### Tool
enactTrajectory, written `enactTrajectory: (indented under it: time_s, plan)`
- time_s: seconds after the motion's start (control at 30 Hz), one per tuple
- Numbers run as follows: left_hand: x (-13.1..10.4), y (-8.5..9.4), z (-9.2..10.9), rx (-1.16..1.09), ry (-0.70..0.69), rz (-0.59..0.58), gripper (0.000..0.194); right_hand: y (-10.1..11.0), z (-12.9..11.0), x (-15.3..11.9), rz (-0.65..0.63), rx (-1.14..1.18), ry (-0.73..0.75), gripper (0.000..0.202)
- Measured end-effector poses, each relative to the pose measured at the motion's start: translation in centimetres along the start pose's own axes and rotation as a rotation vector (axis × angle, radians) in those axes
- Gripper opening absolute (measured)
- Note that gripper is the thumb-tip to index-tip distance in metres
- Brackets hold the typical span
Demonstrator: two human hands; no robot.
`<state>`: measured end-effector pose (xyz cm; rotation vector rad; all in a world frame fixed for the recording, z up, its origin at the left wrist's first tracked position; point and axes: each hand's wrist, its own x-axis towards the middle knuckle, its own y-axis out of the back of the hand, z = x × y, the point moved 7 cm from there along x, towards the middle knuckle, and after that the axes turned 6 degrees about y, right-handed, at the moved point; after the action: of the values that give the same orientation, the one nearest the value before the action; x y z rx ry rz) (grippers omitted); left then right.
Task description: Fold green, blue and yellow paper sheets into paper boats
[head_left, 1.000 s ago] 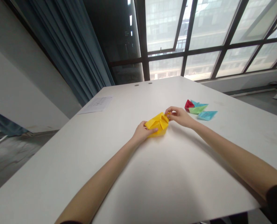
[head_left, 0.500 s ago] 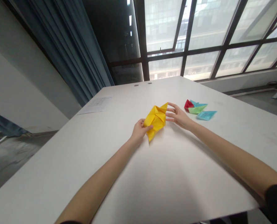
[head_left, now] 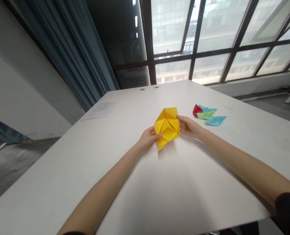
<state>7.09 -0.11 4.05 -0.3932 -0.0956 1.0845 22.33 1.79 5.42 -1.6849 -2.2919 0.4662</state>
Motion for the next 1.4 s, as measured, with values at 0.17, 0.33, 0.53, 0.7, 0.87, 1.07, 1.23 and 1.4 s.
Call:
enactTrajectory:
  time_s: [0.17,0.33,0.53,0.7,0.87,1.07,1.23,1.4]
  plan:
    - [-0.4,-1.1,-0.5,0.037,0.076,-0.13,0.047,0.3,0.2,0.2,-0.011,-0.06,0.021,0.02]
    - [0.0,1.3,0.4,0.135,-0.13,0.221,0.052,1.0,0.4,0.7,0.065,-0.126,0.082,0.021]
    - [-2.1,1.6,3.8,0.769,-0.542,0.545,0.037,0.5,0.0,0.6,0.09,-0.246,0.17,0.027]
    - [-3.5,-0.5,4.6,1.074,-0.69,0.574,0.017,0.0,-0.3,0.2,0.112,-0.313,0.187,0.028]
    - [-3.3,-0.7,4.2,1.098,-0.683,0.548,0.019,-0.3,-0.5,0.1,0.097,-0.356,0.212,0.032]
    - [-1.6,1.0,2.9,0.561,-0.483,0.39,0.01,0.8,-0.5,0.4,0.15,-0.426,0.229,0.032]
    - [-0.6,2.3,2.0,-0.15,-0.323,0.365,0.01,2.5,0.3,0.7,0.212,-0.459,0.169,0.032]
    - [-0.5,2.3,1.6,-0.347,-0.274,0.374,0.013,3.4,0.4,0.9,0.263,-0.561,0.202,0.035]
